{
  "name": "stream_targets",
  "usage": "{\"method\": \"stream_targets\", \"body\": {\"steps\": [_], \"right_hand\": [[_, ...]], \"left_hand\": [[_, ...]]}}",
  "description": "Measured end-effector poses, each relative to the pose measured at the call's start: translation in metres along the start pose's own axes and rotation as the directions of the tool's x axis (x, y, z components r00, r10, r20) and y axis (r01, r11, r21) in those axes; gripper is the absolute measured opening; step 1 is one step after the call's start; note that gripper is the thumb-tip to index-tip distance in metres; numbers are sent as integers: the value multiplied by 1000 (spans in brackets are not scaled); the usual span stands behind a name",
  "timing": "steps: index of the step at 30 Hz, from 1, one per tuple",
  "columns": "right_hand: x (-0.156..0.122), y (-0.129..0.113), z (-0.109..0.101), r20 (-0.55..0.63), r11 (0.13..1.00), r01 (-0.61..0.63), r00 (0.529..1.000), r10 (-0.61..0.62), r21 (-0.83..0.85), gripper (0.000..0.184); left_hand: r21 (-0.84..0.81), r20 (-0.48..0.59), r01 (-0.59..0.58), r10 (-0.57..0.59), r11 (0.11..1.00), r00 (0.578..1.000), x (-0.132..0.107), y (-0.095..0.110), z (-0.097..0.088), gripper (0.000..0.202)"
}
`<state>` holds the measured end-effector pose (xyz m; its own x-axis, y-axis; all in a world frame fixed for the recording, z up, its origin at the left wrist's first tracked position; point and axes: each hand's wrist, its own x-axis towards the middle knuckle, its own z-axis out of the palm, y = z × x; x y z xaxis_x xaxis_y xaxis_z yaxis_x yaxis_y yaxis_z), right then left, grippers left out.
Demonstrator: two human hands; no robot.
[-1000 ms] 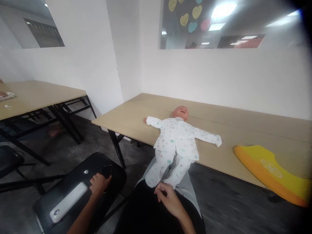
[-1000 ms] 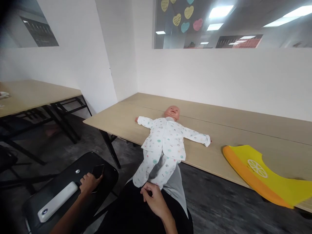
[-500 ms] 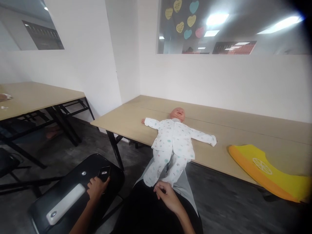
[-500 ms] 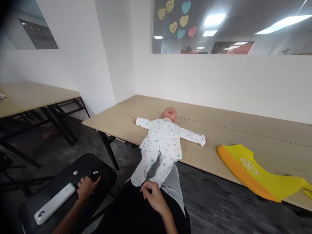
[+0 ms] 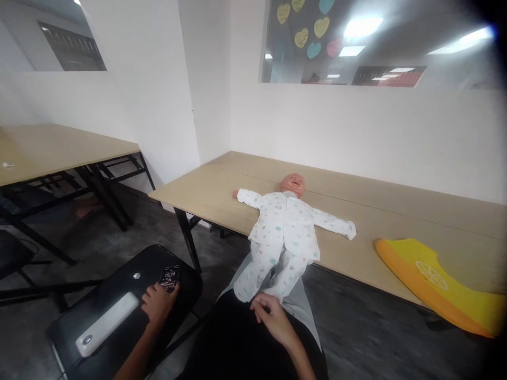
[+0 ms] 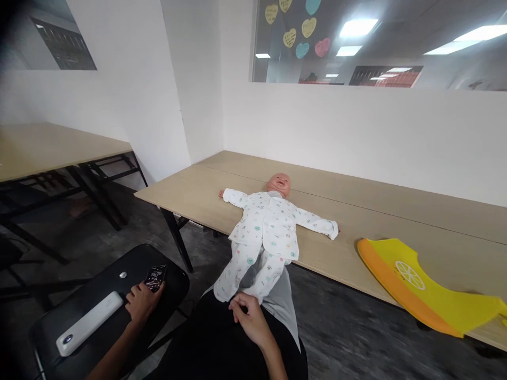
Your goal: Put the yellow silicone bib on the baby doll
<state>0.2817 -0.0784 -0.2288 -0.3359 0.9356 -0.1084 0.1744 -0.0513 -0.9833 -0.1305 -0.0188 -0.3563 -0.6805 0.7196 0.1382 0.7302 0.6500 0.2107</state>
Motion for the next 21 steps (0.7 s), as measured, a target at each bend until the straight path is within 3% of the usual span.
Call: {"method": "stream_targets", "body": {"steps": [6,16,18,21], "right_hand": [[1,7,1,-8,1000,6,1000,-6,-10,44],[1,4,0,-6,1000,-12,1000,12,-24,48],[0,2,1,-7,999,-23,1000,23,-32,45],[-5,-10,1,6,995,-22,1000,22,-94,35]], "left_hand": [[27,-45,40,-39,999,998,-3,8,-1,86],[87,7,54,-54,995,999,-5,28,-10,72],[66,46,57,-60,996,997,-3,25,-8,73],[0,198,92,-90,996,976,12,14,-10,77]]}}
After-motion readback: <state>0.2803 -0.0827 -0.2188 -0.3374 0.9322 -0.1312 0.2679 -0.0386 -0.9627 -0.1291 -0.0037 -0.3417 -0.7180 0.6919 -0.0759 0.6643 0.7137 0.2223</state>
